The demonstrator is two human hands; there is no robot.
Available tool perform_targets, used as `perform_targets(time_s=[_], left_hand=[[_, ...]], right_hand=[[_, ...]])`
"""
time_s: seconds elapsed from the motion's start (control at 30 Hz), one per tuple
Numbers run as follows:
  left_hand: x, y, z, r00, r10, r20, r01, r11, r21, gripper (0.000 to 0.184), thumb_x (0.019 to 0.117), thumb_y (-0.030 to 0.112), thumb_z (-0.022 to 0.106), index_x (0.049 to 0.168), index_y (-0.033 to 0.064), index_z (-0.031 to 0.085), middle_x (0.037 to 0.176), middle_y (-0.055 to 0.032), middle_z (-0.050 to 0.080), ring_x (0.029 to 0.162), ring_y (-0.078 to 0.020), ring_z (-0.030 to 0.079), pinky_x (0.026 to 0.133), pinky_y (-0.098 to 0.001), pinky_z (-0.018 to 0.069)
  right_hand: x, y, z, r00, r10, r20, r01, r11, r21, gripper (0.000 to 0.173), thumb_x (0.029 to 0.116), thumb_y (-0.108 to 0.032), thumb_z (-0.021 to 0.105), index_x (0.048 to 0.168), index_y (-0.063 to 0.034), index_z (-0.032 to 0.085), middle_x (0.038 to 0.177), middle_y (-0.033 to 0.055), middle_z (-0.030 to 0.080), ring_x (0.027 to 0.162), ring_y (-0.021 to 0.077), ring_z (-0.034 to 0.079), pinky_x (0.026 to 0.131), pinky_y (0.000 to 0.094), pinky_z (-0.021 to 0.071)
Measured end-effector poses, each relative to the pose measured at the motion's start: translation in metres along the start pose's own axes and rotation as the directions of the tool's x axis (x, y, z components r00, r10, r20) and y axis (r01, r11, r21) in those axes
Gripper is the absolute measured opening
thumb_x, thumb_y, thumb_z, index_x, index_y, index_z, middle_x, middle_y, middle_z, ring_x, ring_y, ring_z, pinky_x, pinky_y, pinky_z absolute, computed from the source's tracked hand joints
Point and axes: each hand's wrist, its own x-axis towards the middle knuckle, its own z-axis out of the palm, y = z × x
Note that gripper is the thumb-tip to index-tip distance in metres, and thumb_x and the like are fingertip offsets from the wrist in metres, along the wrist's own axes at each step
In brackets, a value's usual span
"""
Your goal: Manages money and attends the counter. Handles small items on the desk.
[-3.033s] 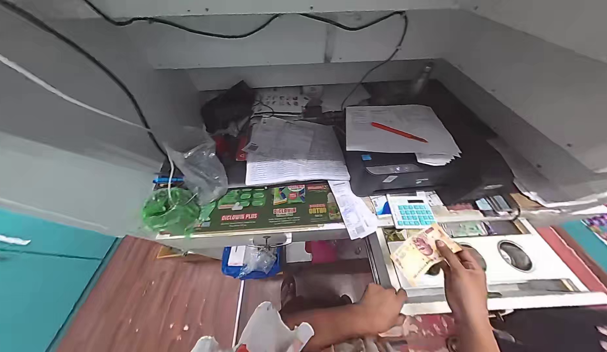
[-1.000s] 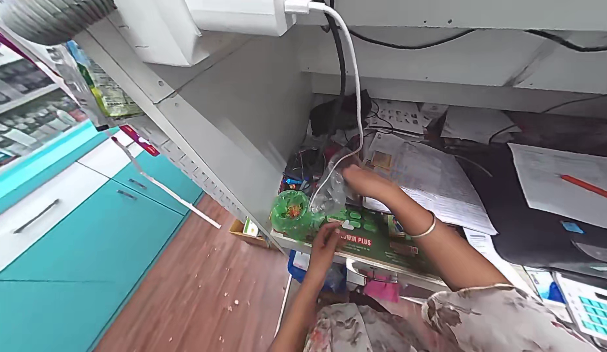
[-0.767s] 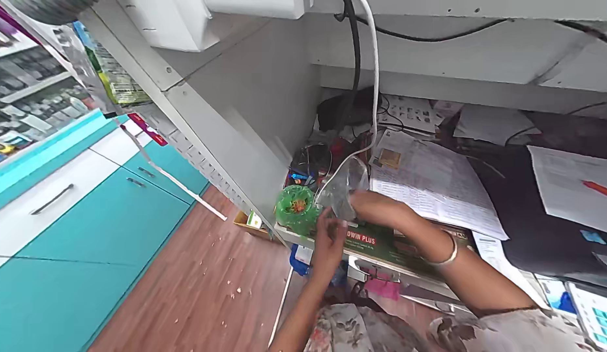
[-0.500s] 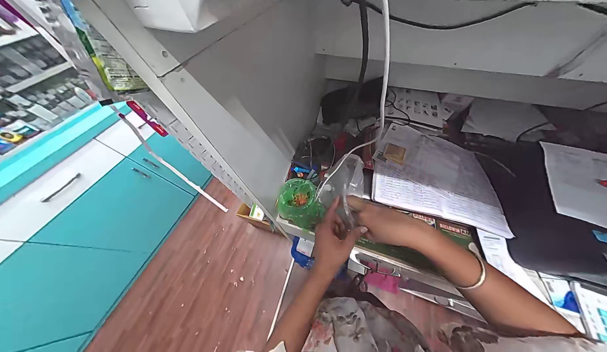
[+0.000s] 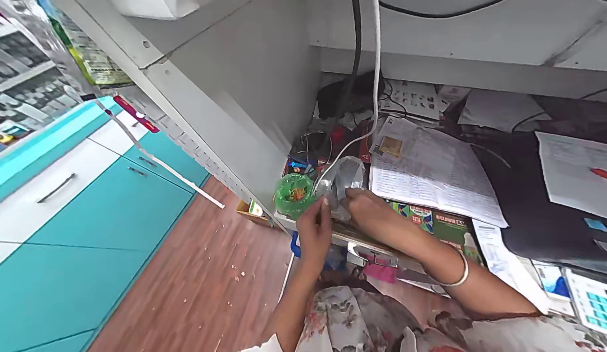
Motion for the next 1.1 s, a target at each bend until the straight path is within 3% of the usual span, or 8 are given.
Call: perform_targets(time_s=[0.1,0.17,0.3,0.37,0.47,0.73,0.87,1.1], left_hand=[[0.0,0.001,0.005,0.999,0.013,-0.04,-0.017,0.995,-0.099,0.029,0.1049,0.008,0.048,0.117,-0.01,0.067,0.072,-0.002,0.063,0.053,0.0002,0.052,0.052,-0.0183,0.048],[0.0,0.001,0.011,0.997,0.046,-0.057,-0.053,0.989,-0.139,0.029,0.1049,0.008,0.047,0.114,-0.0112,0.067,0.069,0.0008,0.06,0.053,0.001,0.051,0.051,-0.0175,0.0475],[-0.003,-0.002,0.016,0.992,0.115,-0.047,-0.12,0.985,-0.127,0.029,0.1049,0.009,0.047,0.106,-0.0106,0.068,0.07,0.0007,0.06,0.056,0.0022,0.052,0.054,-0.0161,0.048],[-0.004,-0.007,0.017,0.991,0.129,-0.032,-0.132,0.985,-0.113,0.029,0.1049,0.01,0.048,0.104,-0.0103,0.068,0.071,0.0005,0.061,0.057,0.0026,0.053,0.055,-0.0157,0.0487],[-0.008,-0.014,0.02,0.989,0.147,-0.01,-0.147,0.986,-0.082,0.029,0.105,0.011,0.049,0.104,-0.0114,0.068,0.071,-0.0012,0.061,0.057,0.0022,0.053,0.056,-0.0158,0.049],[-0.004,-0.003,0.021,0.99,0.138,0.04,-0.136,0.988,-0.068,0.03,0.1054,0.01,0.048,0.107,-0.0132,0.066,0.079,-0.0003,0.064,0.063,0.0074,0.056,0.06,-0.0117,0.0502],[-0.006,0.001,0.027,0.991,0.116,0.066,-0.11,0.991,-0.079,0.03,0.1052,0.01,0.048,0.108,-0.0133,0.066,0.078,0.0012,0.062,0.061,0.0084,0.054,0.059,-0.01,0.0483],[-0.008,-0.006,0.027,0.988,0.114,0.107,-0.1,0.987,-0.127,0.027,0.1044,0.009,0.049,0.108,-0.0108,0.067,0.077,0.0027,0.064,0.061,0.0065,0.056,0.058,-0.0132,0.051]], right_hand=[[0.018,-0.008,-0.015,0.987,-0.004,-0.161,0.018,0.996,0.088,0.023,0.0933,0.01,0.055,0.112,0.0094,0.068,0.125,0.0258,0.061,0.117,0.0388,0.061,0.102,0.0457,0.0508],[0.045,-0.007,-0.018,0.997,0.011,-0.073,0.0,0.989,0.147,0.017,0.0964,0.004,0.056,0.108,0.0102,0.067,0.114,0.028,0.065,0.108,0.0418,0.064,0.094,0.0531,0.051],[0.081,0.009,-0.001,0.949,0.215,0.229,-0.25,0.958,0.138,0.035,0.1016,-0.011,0.057,0.125,0.0144,0.06,0.131,0.0338,0.059,0.127,0.0488,0.054,0.105,0.0633,0.0403],[0.07,0.014,0.011,0.964,0.176,0.198,-0.217,0.953,0.21,0.035,0.1043,-0.01,0.052,0.127,0.0148,0.06,0.133,0.033,0.059,0.13,0.0469,0.053,0.111,0.0581,0.0361],[0.064,0.011,0.011,0.96,0.232,0.157,-0.275,0.891,0.36,0.041,0.1017,-0.009,0.057,0.134,0.0169,0.053,0.139,0.0348,0.053,0.134,0.0467,0.049,0.116,0.0537,0.033],[0.057,0.014,-0.013,0.942,0.221,0.253,-0.292,0.91,0.293,0.037,0.1069,-0.01,0.049,0.133,0.0153,0.056,0.141,0.0331,0.054,0.136,0.0459,0.048,0.112,0.0576,0.0347],[0.053,0.017,-0.002,0.961,0.219,0.172,-0.271,0.872,0.407,0.038,0.1017,-0.005,0.057,0.133,0.0176,0.054,0.139,0.0353,0.054,0.133,0.0465,0.05,0.111,0.0564,0.037],[0.027,0.021,0.016,0.977,0.211,0.031,-0.18,0.739,0.649,0.038,0.1054,-0.009,0.051,0.134,0.0158,0.053,0.138,0.0331,0.055,0.131,0.0396,0.052,0.113,0.048,0.0382]])
